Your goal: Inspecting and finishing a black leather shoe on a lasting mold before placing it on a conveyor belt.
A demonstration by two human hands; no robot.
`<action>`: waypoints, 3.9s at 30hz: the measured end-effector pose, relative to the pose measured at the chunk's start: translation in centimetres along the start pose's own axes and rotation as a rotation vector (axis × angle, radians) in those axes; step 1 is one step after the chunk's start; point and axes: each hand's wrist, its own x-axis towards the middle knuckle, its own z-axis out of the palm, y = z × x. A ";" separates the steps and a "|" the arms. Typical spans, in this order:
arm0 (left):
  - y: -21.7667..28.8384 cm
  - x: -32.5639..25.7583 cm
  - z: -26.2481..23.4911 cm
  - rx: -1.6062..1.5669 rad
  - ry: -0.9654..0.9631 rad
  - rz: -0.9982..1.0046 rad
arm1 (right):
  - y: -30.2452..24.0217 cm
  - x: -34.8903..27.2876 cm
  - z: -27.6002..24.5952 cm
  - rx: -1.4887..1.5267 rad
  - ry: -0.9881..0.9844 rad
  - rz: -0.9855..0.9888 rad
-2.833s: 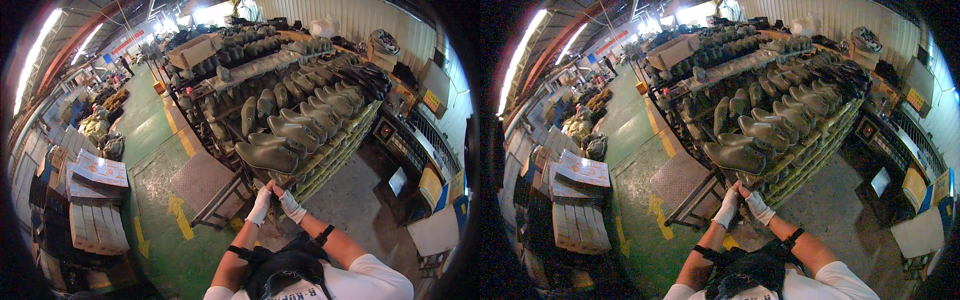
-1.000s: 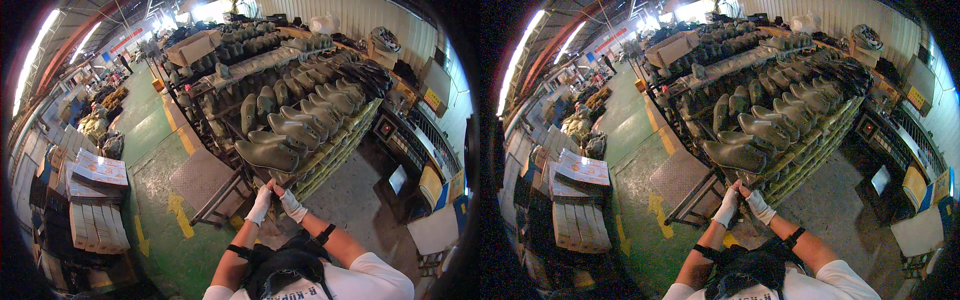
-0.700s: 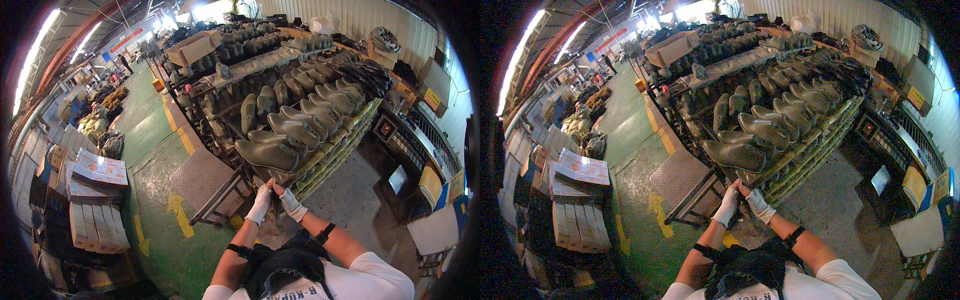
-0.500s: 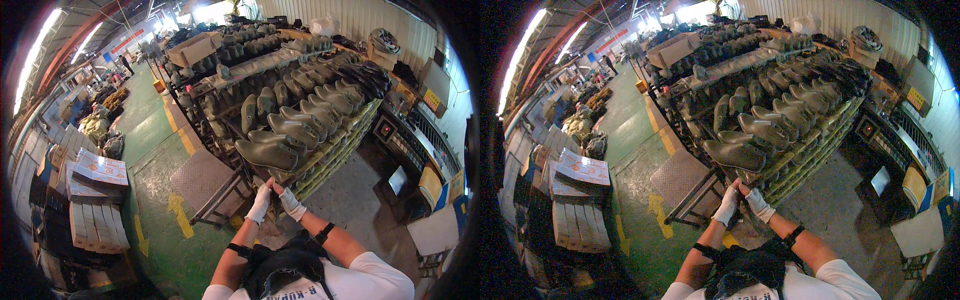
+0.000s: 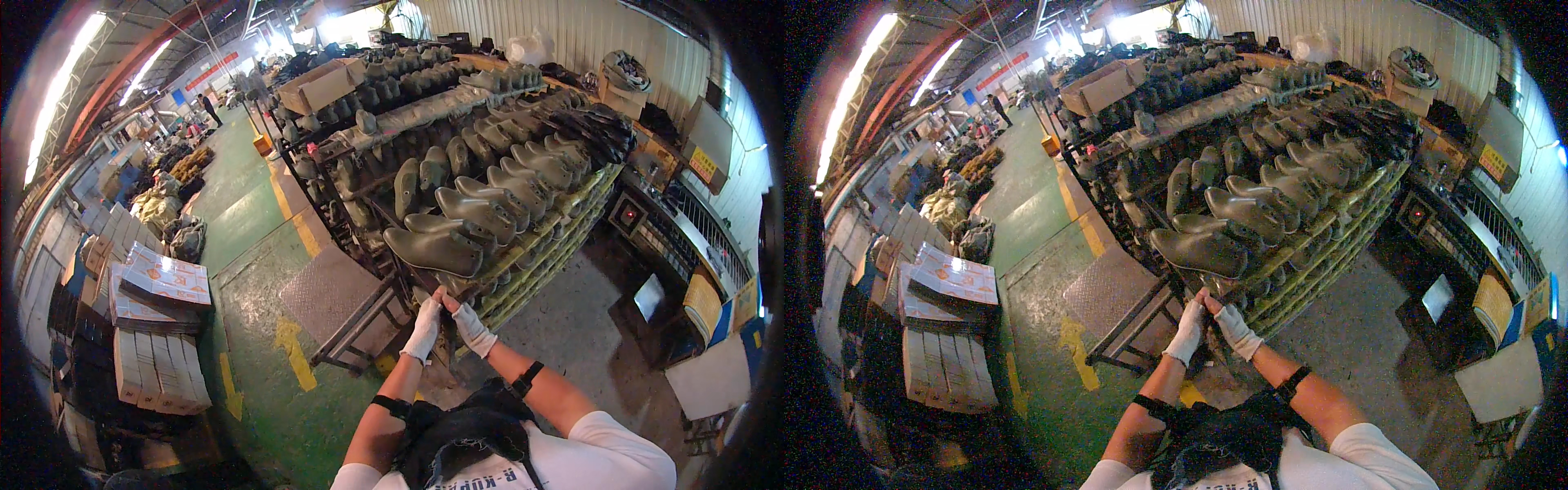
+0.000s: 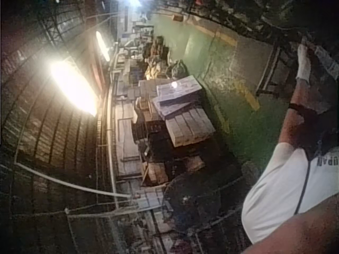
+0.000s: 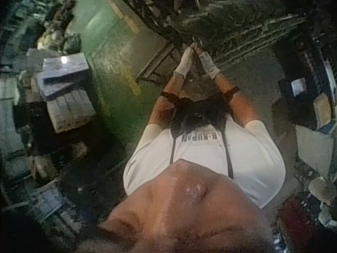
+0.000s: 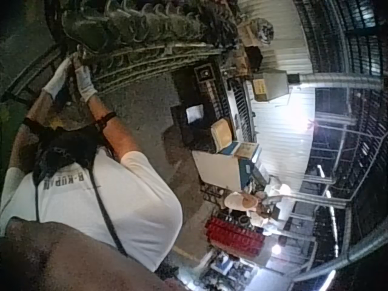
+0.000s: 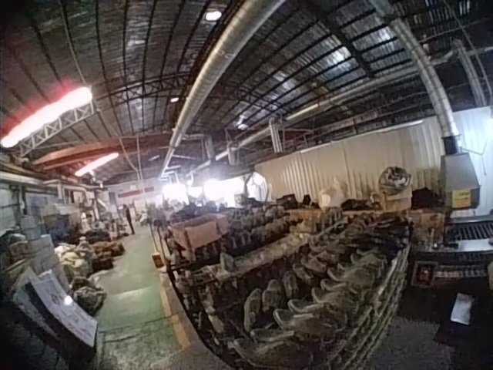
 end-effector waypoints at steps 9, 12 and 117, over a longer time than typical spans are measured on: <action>-0.1 0.3 0.2 -0.002 -0.048 -0.028 | 0.9 0.4 -0.8 -0.086 0.003 0.021; -0.2 0.1 -0.3 -0.014 -0.060 -0.004 | -0.1 0.1 -0.2 -0.155 -0.017 0.029; -0.1 0.5 -0.3 0.017 -0.152 -0.121 | -0.3 0.2 -0.3 -0.046 0.087 0.177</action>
